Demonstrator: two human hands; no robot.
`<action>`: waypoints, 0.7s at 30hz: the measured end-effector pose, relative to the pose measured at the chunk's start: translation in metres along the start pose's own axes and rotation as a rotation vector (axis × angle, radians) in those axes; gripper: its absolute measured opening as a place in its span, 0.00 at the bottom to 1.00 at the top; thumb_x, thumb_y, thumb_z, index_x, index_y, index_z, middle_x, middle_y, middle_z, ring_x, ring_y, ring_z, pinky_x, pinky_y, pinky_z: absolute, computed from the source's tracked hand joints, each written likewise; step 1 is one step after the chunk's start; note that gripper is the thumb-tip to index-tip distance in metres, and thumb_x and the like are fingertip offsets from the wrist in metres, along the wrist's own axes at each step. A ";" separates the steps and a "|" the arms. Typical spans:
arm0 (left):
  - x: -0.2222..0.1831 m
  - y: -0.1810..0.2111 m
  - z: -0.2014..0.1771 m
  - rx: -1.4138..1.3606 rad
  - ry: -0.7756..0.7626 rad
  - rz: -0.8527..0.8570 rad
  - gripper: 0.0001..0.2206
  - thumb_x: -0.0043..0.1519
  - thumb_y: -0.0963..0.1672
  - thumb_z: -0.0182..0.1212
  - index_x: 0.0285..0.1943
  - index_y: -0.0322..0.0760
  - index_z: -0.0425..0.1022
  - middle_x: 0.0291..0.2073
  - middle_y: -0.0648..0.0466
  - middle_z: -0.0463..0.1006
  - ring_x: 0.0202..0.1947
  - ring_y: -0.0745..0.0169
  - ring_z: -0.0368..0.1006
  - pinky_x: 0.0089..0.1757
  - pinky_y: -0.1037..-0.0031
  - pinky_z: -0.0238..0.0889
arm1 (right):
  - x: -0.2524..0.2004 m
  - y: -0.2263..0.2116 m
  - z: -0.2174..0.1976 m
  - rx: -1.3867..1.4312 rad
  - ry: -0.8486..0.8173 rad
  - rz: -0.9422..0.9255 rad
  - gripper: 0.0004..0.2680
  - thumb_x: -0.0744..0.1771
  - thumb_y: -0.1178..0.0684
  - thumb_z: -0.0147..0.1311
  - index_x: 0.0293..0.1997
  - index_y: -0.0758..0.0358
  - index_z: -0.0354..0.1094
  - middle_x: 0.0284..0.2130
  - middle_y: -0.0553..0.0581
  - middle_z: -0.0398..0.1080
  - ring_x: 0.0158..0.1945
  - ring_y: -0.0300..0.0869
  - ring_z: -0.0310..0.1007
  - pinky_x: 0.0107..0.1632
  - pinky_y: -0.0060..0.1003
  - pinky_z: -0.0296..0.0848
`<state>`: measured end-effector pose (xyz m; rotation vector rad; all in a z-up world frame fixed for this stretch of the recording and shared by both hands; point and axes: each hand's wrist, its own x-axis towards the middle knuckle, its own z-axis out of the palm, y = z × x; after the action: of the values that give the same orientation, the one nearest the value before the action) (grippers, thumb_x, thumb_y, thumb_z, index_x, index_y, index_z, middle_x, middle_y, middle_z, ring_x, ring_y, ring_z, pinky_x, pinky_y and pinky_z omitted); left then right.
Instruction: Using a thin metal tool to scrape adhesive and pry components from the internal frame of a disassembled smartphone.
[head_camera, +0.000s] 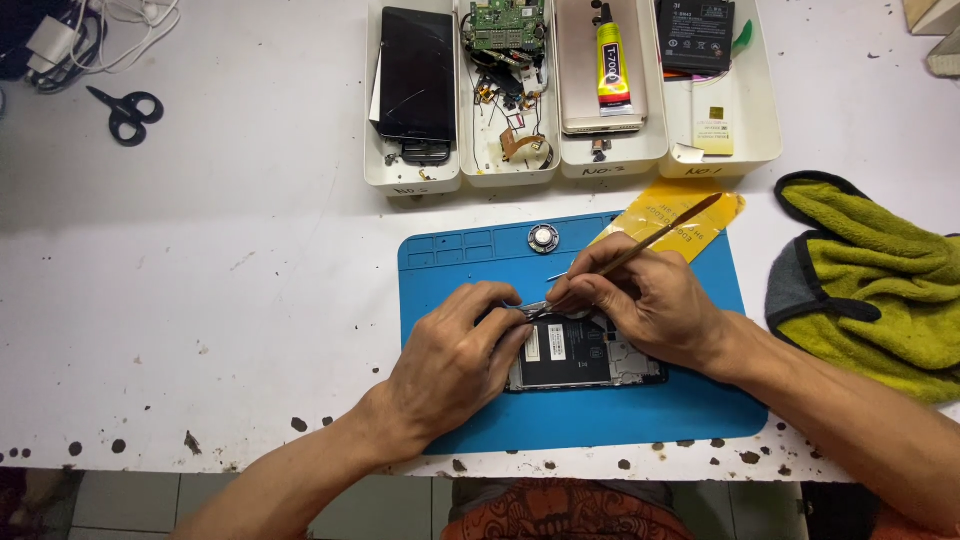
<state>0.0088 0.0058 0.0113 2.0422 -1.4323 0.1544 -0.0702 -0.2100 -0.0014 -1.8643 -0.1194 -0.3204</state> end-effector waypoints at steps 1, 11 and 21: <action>0.001 0.001 -0.002 0.000 0.001 0.001 0.02 0.63 0.38 0.63 0.37 0.32 0.77 0.39 0.49 0.76 0.38 0.56 0.79 0.32 0.73 0.77 | -0.001 0.001 0.001 -0.001 0.000 -0.001 0.03 0.69 0.59 0.53 0.42 0.67 0.70 0.31 0.62 0.82 0.35 0.45 0.86 0.39 0.38 0.84; -0.001 0.001 -0.003 -0.076 -0.053 -0.046 0.02 0.61 0.36 0.61 0.36 0.30 0.78 0.39 0.47 0.76 0.40 0.53 0.80 0.36 0.70 0.79 | -0.003 0.004 0.003 0.087 0.022 -0.037 0.02 0.69 0.61 0.52 0.42 0.69 0.68 0.34 0.63 0.82 0.39 0.46 0.86 0.42 0.38 0.84; -0.002 0.000 -0.002 -0.039 -0.047 -0.016 0.03 0.61 0.35 0.60 0.36 0.29 0.78 0.38 0.49 0.74 0.38 0.54 0.80 0.34 0.72 0.79 | -0.004 0.003 0.002 0.143 0.012 -0.027 0.02 0.69 0.61 0.50 0.43 0.69 0.67 0.35 0.65 0.82 0.41 0.47 0.86 0.42 0.39 0.85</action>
<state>0.0085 0.0085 0.0124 2.0377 -1.4363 0.0718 -0.0731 -0.2082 -0.0057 -1.7207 -0.1550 -0.3328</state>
